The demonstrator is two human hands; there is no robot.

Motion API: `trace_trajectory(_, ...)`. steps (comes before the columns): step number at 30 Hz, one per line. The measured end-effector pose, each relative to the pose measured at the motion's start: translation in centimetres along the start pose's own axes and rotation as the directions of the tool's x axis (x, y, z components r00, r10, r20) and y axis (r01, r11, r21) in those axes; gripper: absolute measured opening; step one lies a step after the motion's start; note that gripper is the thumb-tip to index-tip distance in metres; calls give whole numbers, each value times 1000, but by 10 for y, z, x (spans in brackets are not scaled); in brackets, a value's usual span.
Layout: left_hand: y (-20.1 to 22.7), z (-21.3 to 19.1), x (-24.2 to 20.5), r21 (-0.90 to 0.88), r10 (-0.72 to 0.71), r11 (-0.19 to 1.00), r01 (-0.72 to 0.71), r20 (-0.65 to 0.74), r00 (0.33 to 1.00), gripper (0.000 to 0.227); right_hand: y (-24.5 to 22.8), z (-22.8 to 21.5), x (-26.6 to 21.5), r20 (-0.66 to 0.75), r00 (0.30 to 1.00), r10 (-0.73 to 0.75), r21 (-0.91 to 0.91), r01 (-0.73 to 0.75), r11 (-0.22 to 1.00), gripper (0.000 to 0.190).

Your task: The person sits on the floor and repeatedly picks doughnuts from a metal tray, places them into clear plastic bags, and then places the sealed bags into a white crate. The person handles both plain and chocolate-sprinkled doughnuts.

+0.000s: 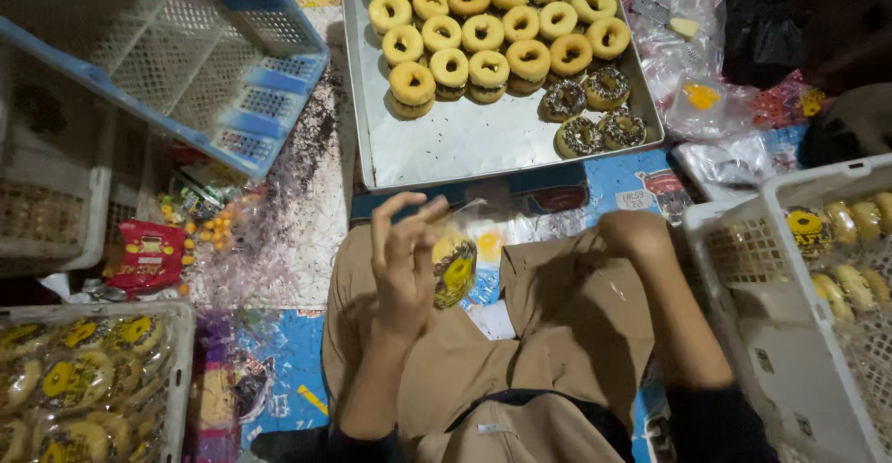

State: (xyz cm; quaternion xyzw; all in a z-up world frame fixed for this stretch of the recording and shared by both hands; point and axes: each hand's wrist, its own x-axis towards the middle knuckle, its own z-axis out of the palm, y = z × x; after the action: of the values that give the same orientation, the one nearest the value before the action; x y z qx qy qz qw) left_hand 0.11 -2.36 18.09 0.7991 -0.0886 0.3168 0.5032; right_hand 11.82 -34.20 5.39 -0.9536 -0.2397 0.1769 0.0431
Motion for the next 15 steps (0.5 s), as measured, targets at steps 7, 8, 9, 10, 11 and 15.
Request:
trace_trajectory(7,-85,19,-26,-90,-523,848,522,15,852,9,-152,49,64,-355,918,179,924,373,-79,22)
trace_trajectory(8,-97,13,-33,-142,-482,870,472,-51,875,10,-166,59,69,-313,922,228,941,333,-54,22)
trace_trajectory(9,-105,3,-49,7,-486,873,488,-79,871,13,-182,76,67,-265,925,273,958,284,-31,22)
trace_trajectory(10,-110,-8,-68,154,-486,854,497,-106,867,16,-195,95,61,-219,922,319,972,233,-9,22)
trace_trajectory(11,-111,-19,-92,297,-493,809,508,-130,860,19,-207,118,49,-135,949,285,980,171,-106,22)
trace_trajectory(15,-113,-32,-154,477,-561,636,607,-255,788,29,-233,196,13,240,961,138,863,-146,-484,25)
